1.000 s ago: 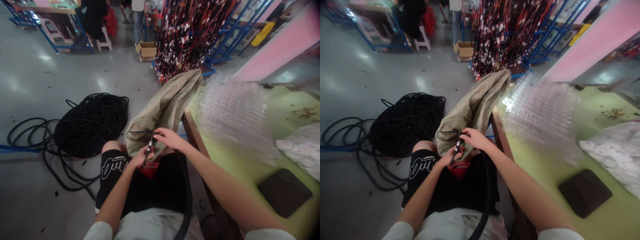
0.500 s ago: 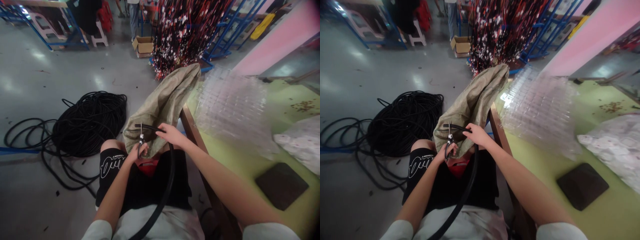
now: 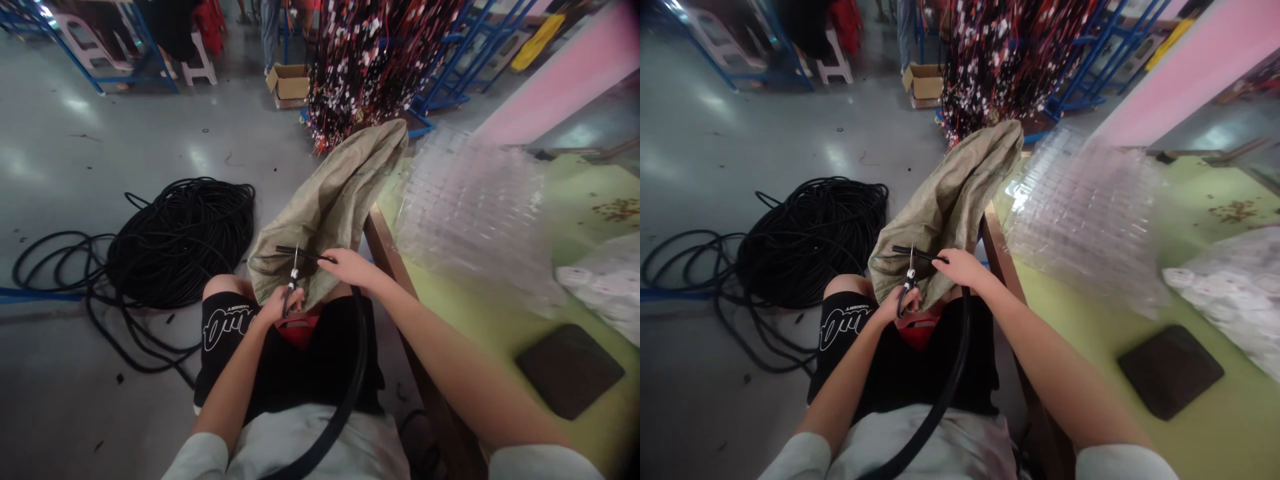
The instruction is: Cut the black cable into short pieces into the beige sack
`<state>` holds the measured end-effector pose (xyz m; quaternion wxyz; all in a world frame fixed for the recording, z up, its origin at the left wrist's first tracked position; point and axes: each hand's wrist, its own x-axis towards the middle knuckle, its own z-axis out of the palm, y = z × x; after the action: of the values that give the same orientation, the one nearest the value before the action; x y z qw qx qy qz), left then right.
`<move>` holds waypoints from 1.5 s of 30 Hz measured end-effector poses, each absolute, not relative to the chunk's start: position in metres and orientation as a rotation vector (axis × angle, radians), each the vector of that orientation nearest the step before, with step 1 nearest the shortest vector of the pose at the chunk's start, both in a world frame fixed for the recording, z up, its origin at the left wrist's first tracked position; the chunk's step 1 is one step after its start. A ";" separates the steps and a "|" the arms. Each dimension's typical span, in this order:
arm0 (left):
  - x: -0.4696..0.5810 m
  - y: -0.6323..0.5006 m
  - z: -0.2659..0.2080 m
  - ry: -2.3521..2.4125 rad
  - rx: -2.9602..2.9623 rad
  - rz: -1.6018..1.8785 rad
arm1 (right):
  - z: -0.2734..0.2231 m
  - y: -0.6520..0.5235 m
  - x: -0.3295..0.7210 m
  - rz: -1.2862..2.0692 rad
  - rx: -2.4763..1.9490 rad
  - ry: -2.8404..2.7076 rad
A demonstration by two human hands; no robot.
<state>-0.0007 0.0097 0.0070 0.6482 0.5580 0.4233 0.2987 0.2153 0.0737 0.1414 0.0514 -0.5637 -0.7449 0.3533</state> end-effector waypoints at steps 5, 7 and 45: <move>-0.004 0.010 0.006 0.999 1.253 0.674 | 0.135 0.073 0.205 1.305 -1.647 -2.038; -0.007 0.011 0.007 0.972 1.251 0.644 | 0.133 0.075 0.202 1.163 -1.669 -2.098; 0.003 0.006 0.022 0.967 1.250 0.648 | 0.140 0.078 0.203 0.993 -1.682 -2.229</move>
<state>0.0032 0.0061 0.0225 0.6570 0.5518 0.4268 0.2860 0.2026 0.0783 0.1398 0.0888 -0.5654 -0.7490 0.3338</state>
